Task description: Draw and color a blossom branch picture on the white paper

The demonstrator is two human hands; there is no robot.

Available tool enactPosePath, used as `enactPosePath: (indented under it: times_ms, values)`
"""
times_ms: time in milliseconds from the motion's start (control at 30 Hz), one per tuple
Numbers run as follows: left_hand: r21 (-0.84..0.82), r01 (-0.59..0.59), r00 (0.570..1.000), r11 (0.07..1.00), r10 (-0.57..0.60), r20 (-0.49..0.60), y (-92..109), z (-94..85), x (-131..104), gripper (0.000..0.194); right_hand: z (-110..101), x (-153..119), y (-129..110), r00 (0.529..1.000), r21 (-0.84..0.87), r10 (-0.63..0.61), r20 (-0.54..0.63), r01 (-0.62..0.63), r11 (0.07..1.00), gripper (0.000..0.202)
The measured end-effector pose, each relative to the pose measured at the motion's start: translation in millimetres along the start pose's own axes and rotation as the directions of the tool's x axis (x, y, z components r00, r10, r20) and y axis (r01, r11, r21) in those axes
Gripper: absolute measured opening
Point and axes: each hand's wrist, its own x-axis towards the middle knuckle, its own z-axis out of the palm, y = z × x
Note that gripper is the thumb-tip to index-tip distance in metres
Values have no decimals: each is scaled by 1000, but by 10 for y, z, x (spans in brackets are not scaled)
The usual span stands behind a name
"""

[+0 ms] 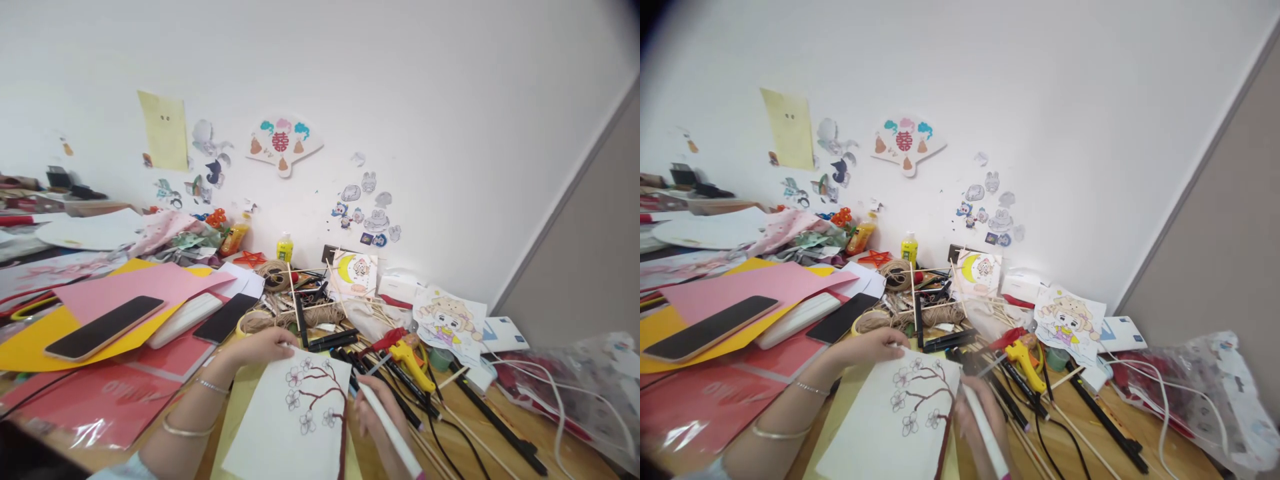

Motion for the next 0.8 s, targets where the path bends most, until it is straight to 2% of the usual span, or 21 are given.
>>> enactPosePath:
  times_ms: [133,233,300,400,533,633,800]
  values:
    - [31,-65,991,997,61,118,88,64,0,22,-55,-19,-212,999,-82,49,-16,-50,995,41]
    - [25,-115,978,993,109,177,199,169,42,21,-34,-15,-306,1000,-198,19,-2,-19,980,36]
    - [45,-130,973,990,119,199,261,235,65,20,-5,-9,-289,1000,-236,-6,17,10,972,29]
    - [134,-94,975,987,63,215,311,287,74,18,15,-7,-189,997,-295,-34,68,53,954,20]
    - [225,-36,965,974,-25,260,314,289,63,18,0,-18,-81,993,-417,-32,118,79,906,19]
    - [276,-36,967,960,-37,254,298,294,68,21,-1,-20,-36,992,-449,-45,118,94,888,16]
    - [339,-52,970,939,-34,242,292,324,85,22,14,-9,-7,993,-477,8,117,49,877,17]
